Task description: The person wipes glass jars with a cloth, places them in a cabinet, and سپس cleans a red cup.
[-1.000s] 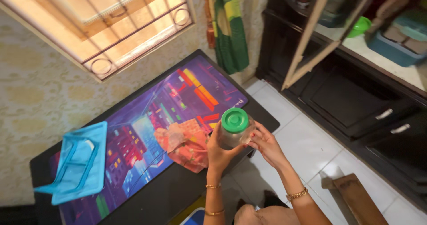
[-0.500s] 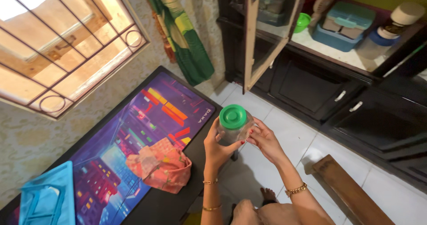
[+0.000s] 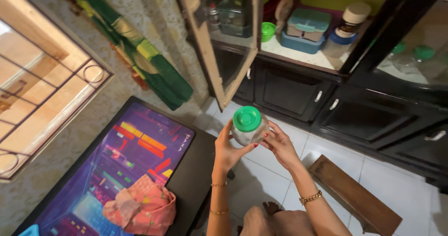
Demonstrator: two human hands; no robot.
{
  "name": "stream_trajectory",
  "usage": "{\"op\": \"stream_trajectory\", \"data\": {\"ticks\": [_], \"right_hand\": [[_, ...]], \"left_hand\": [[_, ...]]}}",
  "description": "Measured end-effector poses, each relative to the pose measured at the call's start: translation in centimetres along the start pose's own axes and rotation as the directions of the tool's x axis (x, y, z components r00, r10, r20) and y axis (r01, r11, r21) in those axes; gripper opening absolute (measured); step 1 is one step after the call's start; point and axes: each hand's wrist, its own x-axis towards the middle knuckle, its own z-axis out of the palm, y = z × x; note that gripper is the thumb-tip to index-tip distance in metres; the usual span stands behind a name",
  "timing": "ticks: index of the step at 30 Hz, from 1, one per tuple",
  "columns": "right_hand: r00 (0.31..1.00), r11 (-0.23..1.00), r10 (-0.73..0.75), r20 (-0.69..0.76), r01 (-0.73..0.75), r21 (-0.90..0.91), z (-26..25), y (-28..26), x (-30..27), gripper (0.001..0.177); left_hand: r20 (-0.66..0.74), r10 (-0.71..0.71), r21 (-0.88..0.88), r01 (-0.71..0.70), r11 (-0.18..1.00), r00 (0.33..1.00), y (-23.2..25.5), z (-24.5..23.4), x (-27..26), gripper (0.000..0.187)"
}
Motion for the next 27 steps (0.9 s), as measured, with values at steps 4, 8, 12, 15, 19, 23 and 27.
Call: {"op": "stream_trajectory", "data": {"ticks": [4, 8, 12, 15, 19, 23, 27], "right_hand": [[0.995, 0.998, -0.029, -0.099, 0.035, 0.057, -3.3, 0.0, 0.3, 0.054], [0.988, 0.993, -0.067, -0.142, 0.080, 0.088, -6.1, -1.2, 0.3, 0.051], [0.977, 0.991, -0.085, -0.194, 0.104, 0.090, -8.2, -3.1, 0.1, 0.049], [0.971, 0.990, -0.099, -0.217, 0.118, 0.078, -9.8, -4.4, 0.0, 0.047], [0.960, 0.989, -0.115, -0.254, 0.136, 0.064, -12.1, -5.7, 0.2, 0.047], [0.950, 0.985, -0.131, -0.284, 0.156, 0.069, -13.6, -6.2, -0.1, 0.047], [0.946, 0.981, -0.139, -0.292, 0.171, 0.087, -14.7, -6.0, 0.1, 0.044]], "left_hand": [[0.079, 0.050, -0.096, -0.042, 0.994, 0.996, 1.4, 2.4, 1.7, 0.095], [0.137, 0.073, -0.114, -0.058, 0.992, 0.988, 1.9, 5.5, 3.4, 0.093], [0.196, 0.049, -0.169, -0.016, 0.986, 0.979, 2.0, 8.7, 4.9, 0.090], [0.222, 0.091, -0.246, -0.034, 0.969, 0.971, 2.0, 11.0, 5.8, 0.089], [0.240, 0.125, -0.257, -0.061, 0.965, 0.963, 2.1, 13.8, 6.9, 0.088], [0.286, 0.111, -0.239, -0.041, 0.970, 0.952, 2.2, 15.6, 7.8, 0.086], [0.303, 0.154, -0.277, -0.068, 0.959, 0.941, 2.1, 16.8, 8.7, 0.082]]}}
